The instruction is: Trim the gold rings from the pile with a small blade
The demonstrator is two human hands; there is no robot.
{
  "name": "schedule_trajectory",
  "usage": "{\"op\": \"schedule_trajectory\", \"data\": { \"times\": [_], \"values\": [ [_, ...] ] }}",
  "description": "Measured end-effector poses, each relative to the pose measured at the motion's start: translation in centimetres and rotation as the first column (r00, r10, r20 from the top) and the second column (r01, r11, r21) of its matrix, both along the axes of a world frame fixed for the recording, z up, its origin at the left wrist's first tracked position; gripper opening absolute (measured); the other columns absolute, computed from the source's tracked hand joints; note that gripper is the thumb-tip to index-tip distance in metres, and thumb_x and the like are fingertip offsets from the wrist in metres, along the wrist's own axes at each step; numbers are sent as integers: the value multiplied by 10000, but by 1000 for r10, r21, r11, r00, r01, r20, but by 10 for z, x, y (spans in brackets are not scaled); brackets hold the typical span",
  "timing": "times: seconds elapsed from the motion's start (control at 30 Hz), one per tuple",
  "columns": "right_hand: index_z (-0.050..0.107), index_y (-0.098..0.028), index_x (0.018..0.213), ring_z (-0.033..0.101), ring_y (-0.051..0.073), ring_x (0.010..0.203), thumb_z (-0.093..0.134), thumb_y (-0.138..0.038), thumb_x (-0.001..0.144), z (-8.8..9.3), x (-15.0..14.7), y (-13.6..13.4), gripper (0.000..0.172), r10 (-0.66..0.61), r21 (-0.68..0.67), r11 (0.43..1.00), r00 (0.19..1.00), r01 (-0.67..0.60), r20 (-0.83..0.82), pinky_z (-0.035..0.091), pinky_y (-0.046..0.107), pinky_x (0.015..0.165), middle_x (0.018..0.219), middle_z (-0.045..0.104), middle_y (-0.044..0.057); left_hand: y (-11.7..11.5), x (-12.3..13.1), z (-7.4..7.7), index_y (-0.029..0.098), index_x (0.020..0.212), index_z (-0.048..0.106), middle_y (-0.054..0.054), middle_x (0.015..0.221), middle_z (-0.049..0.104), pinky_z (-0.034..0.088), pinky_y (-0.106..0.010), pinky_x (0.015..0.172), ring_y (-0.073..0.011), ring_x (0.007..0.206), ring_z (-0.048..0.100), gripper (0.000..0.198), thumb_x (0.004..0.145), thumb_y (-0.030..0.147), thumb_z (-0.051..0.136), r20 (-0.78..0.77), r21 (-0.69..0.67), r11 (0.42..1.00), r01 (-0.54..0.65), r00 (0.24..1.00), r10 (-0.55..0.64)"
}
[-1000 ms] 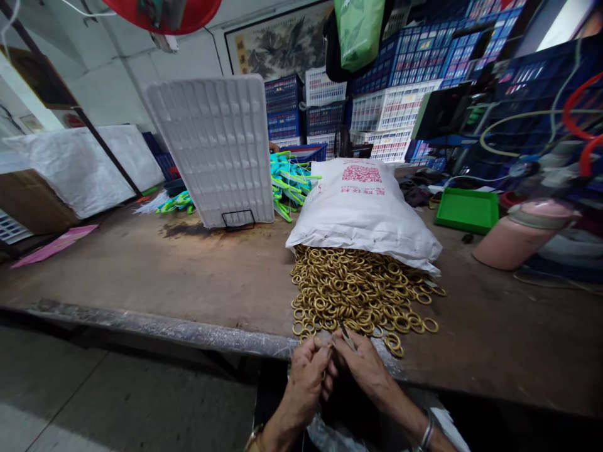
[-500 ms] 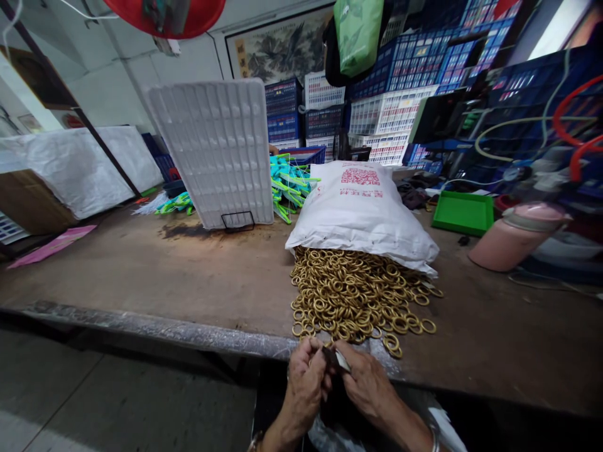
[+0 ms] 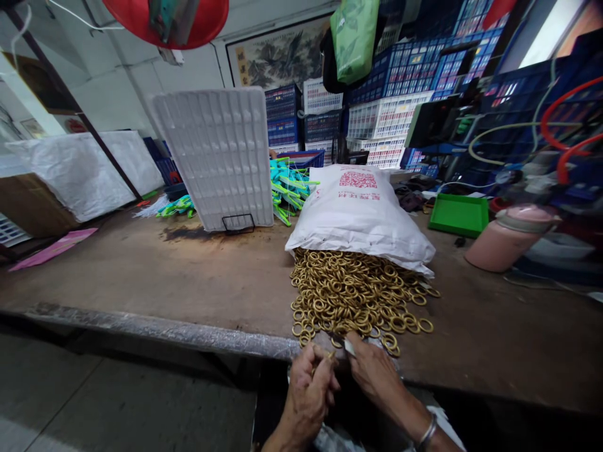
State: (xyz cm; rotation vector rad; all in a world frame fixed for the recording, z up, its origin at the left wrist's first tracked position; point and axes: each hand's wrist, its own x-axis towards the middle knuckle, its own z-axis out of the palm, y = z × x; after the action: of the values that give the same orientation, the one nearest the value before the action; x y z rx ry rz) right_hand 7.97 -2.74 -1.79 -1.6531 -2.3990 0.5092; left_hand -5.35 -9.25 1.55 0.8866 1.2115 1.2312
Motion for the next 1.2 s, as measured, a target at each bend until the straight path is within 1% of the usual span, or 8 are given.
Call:
{"op": "schedule_trajectory", "data": {
  "times": [0.1, 0.17, 0.37, 0.47, 0.63, 0.8, 0.97, 1.2],
  "values": [
    [510, -202, 761, 526, 153, 541, 372, -140, 761, 1, 4, 6, 151, -45, -12, 999, 993, 44, -110, 277, 241, 512, 584, 584, 23, -2, -1, 5, 176, 685, 433, 55, 489, 477, 236, -145, 331, -23, 328, 328, 339, 754, 497, 519, 78, 3, 999, 40, 996, -40],
    [477, -210, 698, 509, 144, 549, 335, -246, 817, 7, 1, 5, 189, -42, -58, 998, 965, 28, -260, 316, 236, 523, 585, 561, 10, -1, -2, 4, 178, 700, 433, 55, 506, 479, 239, -145, 328, -24, 333, 327, 322, 769, 484, 507, 141, -11, 999, 45, 989, -43],
    [506, -213, 785, 539, 137, 642, 313, -460, 843, 30, -14, -10, 319, 15, -172, 974, 803, -146, -596, 406, 230, 601, 686, 584, -4, 0, -5, -10, 169, 726, 445, 54, 525, 469, 227, -137, 332, -24, 354, 334, 316, 770, 474, 514, 174, -57, 995, 86, 982, -75],
    [516, -212, 773, 542, 138, 642, 340, -453, 840, 30, -15, -13, 306, 75, -170, 959, 782, -226, -618, 412, 229, 604, 674, 591, -4, 1, -6, -14, 170, 733, 445, 59, 518, 470, 229, -135, 330, -24, 346, 339, 332, 748, 490, 531, 165, -97, 992, 82, 984, -66],
    [497, -204, 691, 517, 132, 615, 339, -444, 840, 17, -16, -11, 324, 95, -146, 963, 789, -228, -607, 406, 224, 583, 632, 567, -2, 5, -7, -19, 163, 711, 448, 61, 515, 460, 227, -129, 326, -20, 346, 331, 324, 768, 477, 503, 132, -118, 993, 22, 991, -6],
    [469, -197, 642, 468, 124, 578, 366, -488, 802, 12, -20, -8, 348, -39, -218, 966, 758, -138, -651, 378, 223, 548, 598, 513, -14, 6, -5, -24, 169, 817, 453, 71, 516, 461, 226, -125, 318, -22, 339, 327, 311, 753, 464, 526, 137, -150, 989, -10, 990, 31],
    [428, -196, 571, 373, 93, 479, 407, -505, 772, 12, -19, -5, 370, -193, -339, 935, 653, -105, -733, 330, 215, 488, 490, 404, -52, 8, -6, -28, 175, 949, 444, 77, 517, 469, 226, -127, 317, -25, 333, 329, 374, 740, 470, 541, 173, -156, 987, -34, 983, 61],
    [410, -198, 562, 394, 83, 442, 432, -515, 761, 1, -23, -2, 375, -278, -441, 878, 552, -186, -786, 345, 212, 482, 466, 396, -61, 11, -5, -22, 140, 866, 506, 44, 530, 487, 211, -132, 304, -27, 337, 358, 343, 778, 471, 495, 317, -159, 981, 111, 947, -56]
  ]
}}
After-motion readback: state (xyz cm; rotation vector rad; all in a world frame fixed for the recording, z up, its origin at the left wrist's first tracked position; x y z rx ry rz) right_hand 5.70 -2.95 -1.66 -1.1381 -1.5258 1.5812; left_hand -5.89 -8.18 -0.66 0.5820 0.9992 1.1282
